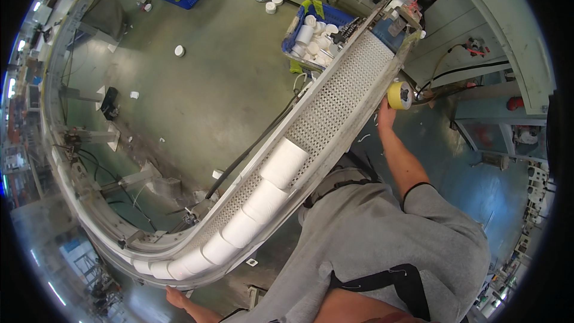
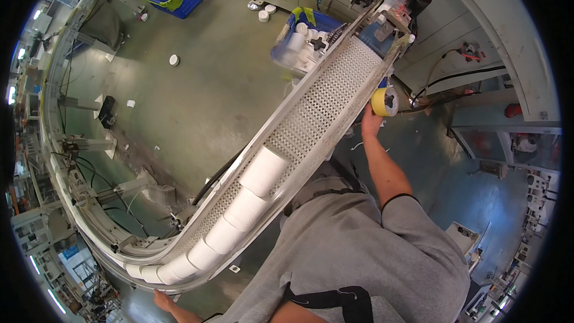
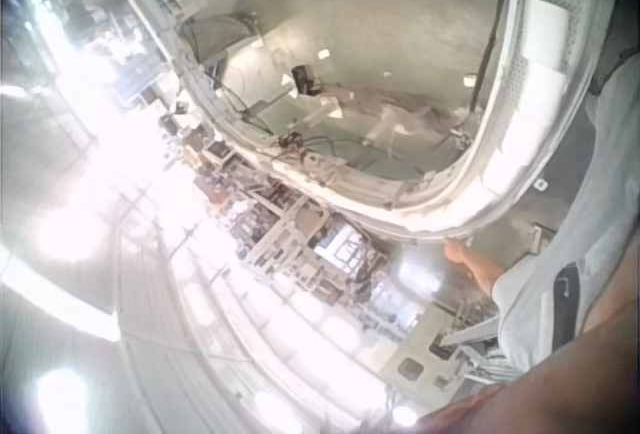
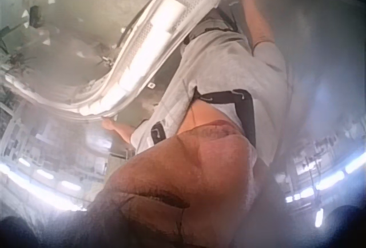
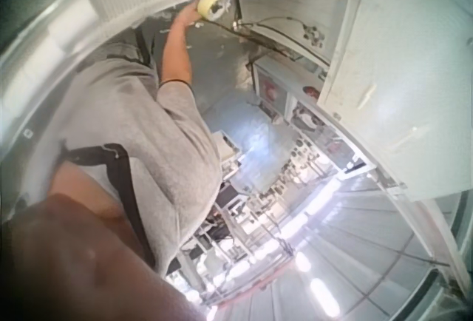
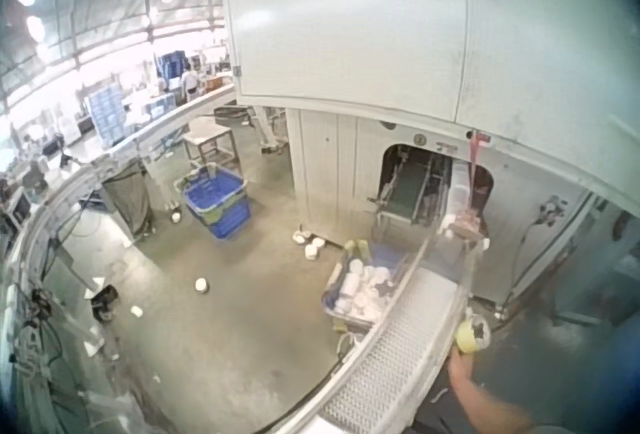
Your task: The person places white cups onto a moving conveyor belt from a nearby blue crate. They use their hands to position the cups upright on the belt and occasionally adjust them as they move along the line.
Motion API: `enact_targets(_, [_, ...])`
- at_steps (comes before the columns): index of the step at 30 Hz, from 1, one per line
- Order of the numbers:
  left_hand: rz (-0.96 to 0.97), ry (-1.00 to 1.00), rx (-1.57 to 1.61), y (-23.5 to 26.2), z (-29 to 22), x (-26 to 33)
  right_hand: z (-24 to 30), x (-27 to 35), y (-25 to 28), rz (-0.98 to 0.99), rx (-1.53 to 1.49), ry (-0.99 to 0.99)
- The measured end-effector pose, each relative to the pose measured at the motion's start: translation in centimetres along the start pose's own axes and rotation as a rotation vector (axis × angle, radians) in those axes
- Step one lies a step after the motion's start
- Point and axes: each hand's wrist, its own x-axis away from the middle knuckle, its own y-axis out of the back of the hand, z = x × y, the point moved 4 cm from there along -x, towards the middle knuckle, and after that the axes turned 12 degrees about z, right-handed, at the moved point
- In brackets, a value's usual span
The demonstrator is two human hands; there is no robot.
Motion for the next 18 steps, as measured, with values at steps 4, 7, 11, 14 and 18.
enact_targets(4, [-0.049, -0.133, -0.140, 0.0, 0.9, -0.5, 1.4, -2.6, 1.2, 0.095, 0.142, 0.012])
enact_targets(7, [-0.132, -0.559, -0.016, 0.7, 0.7, -0.5, -4.2, -5.6, 1.9, -0.012, 0.270, 0.176])
enact_targets(11, [-0.090, -0.437, -0.025, -0.2, 0.7, -1.9, -3.4, -4.9, 1.6, 0.203, 0.329, 0.172])
enact_targets(14, [-0.289, -0.864, -0.034, -0.2, 0.8, -0.3, -0.4, -3.6, 0.7, 0.177, 0.349, 0.075])
enact_targets(18, [-0.423, -0.935, -0.206, -0.6, 1.2, 1.8, 0.5, -5.0, -1.1, 0.265, 0.185, 0.146])
